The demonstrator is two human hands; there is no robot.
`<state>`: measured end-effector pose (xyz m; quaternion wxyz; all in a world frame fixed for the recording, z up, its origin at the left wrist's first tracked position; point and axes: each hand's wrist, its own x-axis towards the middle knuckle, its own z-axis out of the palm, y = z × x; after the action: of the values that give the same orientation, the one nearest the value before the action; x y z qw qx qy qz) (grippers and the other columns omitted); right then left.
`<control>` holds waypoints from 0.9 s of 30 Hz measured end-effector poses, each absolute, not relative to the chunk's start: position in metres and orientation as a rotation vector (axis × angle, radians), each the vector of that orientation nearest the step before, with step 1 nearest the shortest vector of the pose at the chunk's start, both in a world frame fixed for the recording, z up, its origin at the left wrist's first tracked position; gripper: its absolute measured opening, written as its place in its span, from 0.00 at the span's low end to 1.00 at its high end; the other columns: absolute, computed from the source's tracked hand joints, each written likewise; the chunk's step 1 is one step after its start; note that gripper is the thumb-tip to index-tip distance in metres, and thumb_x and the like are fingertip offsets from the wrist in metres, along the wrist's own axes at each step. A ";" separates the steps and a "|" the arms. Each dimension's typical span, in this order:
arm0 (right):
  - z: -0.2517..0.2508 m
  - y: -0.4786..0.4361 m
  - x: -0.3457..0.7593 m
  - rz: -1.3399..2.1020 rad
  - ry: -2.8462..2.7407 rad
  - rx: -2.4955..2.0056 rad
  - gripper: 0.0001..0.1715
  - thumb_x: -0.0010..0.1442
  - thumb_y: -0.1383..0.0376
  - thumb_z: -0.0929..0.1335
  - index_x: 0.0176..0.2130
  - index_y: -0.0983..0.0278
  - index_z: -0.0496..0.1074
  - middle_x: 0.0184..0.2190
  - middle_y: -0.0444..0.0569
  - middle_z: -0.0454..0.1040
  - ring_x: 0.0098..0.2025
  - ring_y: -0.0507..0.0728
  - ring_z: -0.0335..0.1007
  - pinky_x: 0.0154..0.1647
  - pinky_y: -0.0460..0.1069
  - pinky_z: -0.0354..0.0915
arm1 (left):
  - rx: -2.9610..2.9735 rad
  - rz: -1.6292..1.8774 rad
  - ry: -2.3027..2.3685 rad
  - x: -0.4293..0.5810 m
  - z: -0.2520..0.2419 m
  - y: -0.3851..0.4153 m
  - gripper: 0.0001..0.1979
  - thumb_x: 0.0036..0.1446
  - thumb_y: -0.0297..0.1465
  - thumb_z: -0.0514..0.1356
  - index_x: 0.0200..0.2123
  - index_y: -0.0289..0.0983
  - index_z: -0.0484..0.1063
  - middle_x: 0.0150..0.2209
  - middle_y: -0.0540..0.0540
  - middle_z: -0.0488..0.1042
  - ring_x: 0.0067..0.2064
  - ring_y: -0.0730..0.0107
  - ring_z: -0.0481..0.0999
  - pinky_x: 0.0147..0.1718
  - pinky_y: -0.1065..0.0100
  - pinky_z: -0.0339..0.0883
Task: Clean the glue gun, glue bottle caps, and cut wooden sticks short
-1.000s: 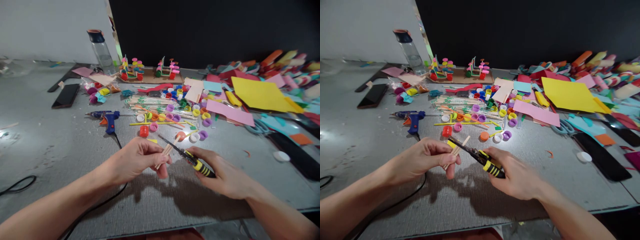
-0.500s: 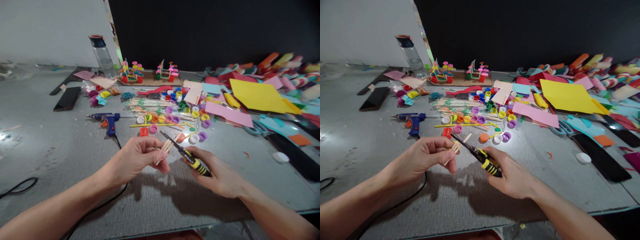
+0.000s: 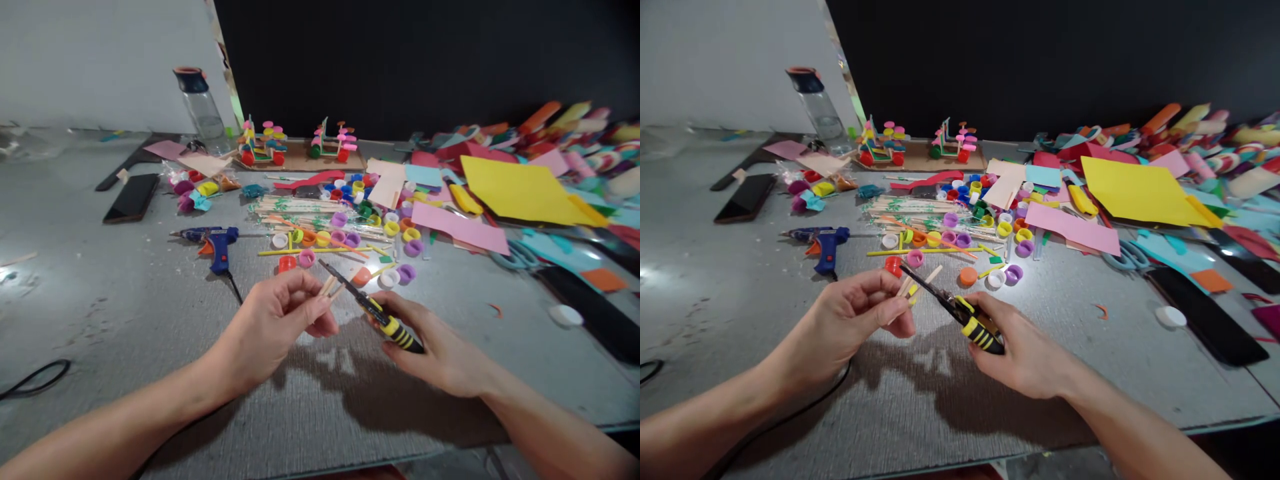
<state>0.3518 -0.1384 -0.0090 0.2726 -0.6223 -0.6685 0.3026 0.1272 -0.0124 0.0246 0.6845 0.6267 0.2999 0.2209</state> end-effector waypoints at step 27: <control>0.002 -0.139 0.346 0.839 -1.767 -1.644 0.25 0.59 0.66 0.66 0.56 0.60 0.66 0.44 0.49 0.78 0.41 0.58 0.77 0.38 0.50 0.74 | 1.446 0.437 0.681 0.125 0.028 -0.011 0.09 0.64 0.32 0.61 0.30 0.37 0.73 0.26 0.51 0.79 0.28 0.74 0.78 0.30 0.73 0.72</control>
<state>0.3461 -0.1390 0.0019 0.2890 -0.6157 -0.6622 0.3145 0.1249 -0.0111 0.0278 0.6760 0.6431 0.3027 0.1943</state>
